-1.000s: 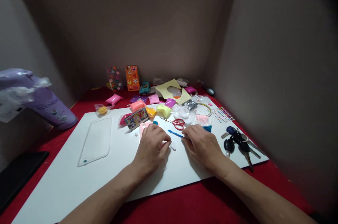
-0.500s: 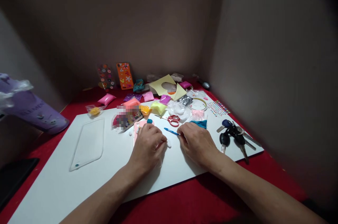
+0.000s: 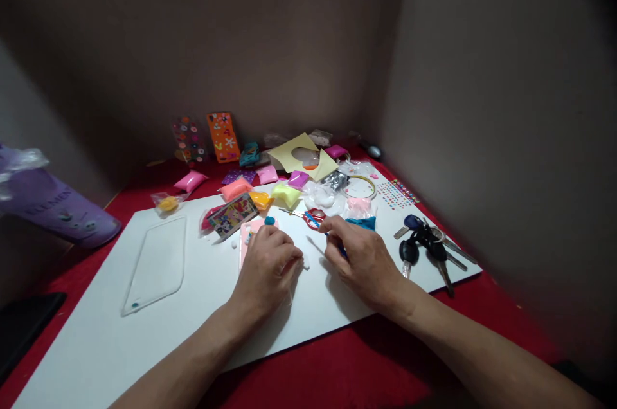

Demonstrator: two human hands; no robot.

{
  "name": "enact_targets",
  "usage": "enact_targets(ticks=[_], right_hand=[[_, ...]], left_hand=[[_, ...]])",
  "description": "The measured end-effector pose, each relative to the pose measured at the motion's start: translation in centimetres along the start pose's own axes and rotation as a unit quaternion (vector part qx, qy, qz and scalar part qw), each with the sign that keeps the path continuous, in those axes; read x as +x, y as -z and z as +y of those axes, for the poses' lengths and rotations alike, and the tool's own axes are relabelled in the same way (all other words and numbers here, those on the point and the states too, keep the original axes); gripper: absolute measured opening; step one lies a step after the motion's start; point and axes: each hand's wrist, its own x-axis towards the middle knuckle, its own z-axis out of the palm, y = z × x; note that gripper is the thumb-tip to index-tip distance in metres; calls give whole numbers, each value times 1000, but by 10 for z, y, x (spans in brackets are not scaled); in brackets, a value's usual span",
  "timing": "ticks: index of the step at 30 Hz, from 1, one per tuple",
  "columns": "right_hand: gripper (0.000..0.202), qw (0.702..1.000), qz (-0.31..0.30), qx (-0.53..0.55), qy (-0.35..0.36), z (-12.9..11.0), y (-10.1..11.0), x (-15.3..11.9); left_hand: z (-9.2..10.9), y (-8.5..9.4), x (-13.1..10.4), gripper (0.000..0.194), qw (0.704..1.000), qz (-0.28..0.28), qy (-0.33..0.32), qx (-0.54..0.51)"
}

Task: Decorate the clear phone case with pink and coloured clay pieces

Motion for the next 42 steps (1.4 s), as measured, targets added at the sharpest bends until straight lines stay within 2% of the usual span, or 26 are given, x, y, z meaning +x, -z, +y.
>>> enact_targets(ticks=[8,12,16,22,27,36,42], right_hand=[[15,987,51,150,-2,-9,11,4],[31,980,44,190,31,-11,16,4],[39,978,25,199,57,-9,17,4],[22,972,85,210,62,-6,17,5],[17,972,94,208,59,-4,16,5],[14,975,75,208,10,-7,18,3],[16,978,45,206,-5,-7,16,3]], left_hand=[[2,1,0,17,1000,-6,6,-6],[1,0,0,16,1000,-1,4,-6],[0,-1,0,15,1000,4,1,-3],[-1,-2,-1,16,1000,8,2,-2],[1,-1,-1,15,1000,5,6,-3],[0,0,-2,14,1000,2,17,-4],[-5,1,-3,18,1000,19,23,10]])
